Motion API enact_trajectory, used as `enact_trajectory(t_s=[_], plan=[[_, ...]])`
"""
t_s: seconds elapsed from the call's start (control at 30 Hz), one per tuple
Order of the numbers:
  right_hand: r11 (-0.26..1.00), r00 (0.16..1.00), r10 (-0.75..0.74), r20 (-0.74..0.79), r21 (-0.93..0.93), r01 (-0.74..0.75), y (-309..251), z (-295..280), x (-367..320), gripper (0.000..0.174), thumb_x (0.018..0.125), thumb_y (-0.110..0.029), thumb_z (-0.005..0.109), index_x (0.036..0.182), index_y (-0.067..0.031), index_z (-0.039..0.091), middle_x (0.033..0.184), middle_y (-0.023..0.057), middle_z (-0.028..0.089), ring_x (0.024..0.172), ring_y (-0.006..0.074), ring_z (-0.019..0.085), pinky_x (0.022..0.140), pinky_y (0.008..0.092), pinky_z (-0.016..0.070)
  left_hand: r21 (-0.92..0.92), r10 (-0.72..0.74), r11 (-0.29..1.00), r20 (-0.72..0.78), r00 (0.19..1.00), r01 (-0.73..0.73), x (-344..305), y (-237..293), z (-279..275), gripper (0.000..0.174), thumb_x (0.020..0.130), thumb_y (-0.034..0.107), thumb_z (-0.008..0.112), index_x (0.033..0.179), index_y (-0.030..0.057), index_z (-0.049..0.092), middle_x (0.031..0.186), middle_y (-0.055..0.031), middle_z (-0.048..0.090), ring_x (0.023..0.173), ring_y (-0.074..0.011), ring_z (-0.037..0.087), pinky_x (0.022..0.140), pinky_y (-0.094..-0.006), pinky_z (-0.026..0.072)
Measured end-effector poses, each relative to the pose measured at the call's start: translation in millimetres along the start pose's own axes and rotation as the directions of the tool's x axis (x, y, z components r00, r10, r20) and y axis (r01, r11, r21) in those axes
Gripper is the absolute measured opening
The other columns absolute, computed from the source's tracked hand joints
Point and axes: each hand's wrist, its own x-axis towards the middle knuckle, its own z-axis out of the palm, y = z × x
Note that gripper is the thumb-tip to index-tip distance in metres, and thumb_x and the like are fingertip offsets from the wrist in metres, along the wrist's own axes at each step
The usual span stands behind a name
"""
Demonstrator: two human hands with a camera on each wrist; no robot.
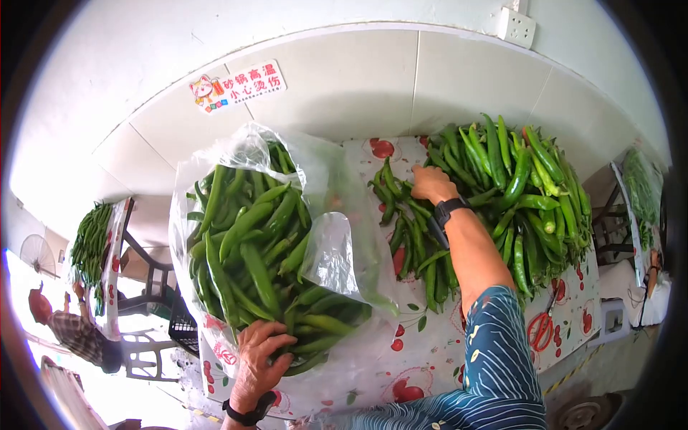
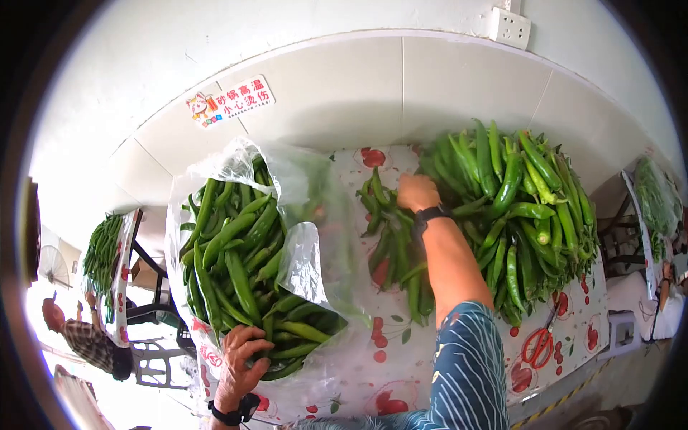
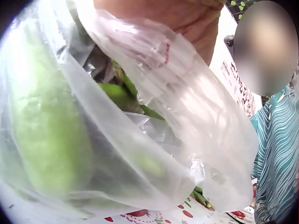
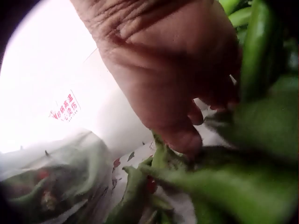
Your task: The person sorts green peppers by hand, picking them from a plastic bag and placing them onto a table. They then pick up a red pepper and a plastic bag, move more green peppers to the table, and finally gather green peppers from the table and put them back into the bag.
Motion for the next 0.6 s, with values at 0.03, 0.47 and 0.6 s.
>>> enact_trajectory(t_s=[0.03,0.47,0.6], plan=[[0.999,1.0,-0.006,-0.013,-0.04,0.006,-4,7,4,0.05,0.08,-0.011,0.056,0.129,-0.0093,0.047,0.126,0.0239,0.051,0.114,0.039,0.052,0.095,0.0445,0.0458,0.002,-0.003,1.0,0.006,1.0,0.003,0,0,0,0.03,0.063,0.008,0.068,0.093,0.011,0.067,0.106,-0.0059,0.059,0.106,-0.0294,0.051,0.093,-0.0422,0.0353],[0.877,0.908,-0.168,-0.383,0.362,0.315,18,-30,-31,0.036,0.072,-0.004,0.055,0.108,-0.0049,0.06,0.109,0.0199,0.061,0.104,0.0378,0.057,0.089,0.0404,0.045,-0.003,0.023,1.0,0.004,1.0,-0.023,0,-1,-2,0.03,0.065,0.01,0.068,0.095,0.0116,0.067,0.107,-0.0063,0.059,0.107,-0.0304,0.051,0.093,-0.043,0.0352],[0.803,0.741,-0.281,-0.61,0.273,0.53,37,-52,-66,0.028,0.073,0.001,0.051,0.1,-0.0049,0.055,0.099,0.0132,0.061,0.085,0.0279,0.059,0.078,0.0361,0.046,0.005,0.057,0.998,-0.011,0.998,-0.056,-1,-3,0,0.029,0.065,0.009,0.067,0.094,0.0108,0.067,0.106,-0.0068,0.059,0.107,-0.0307,0.051,0.094,-0.0428,0.0351]])
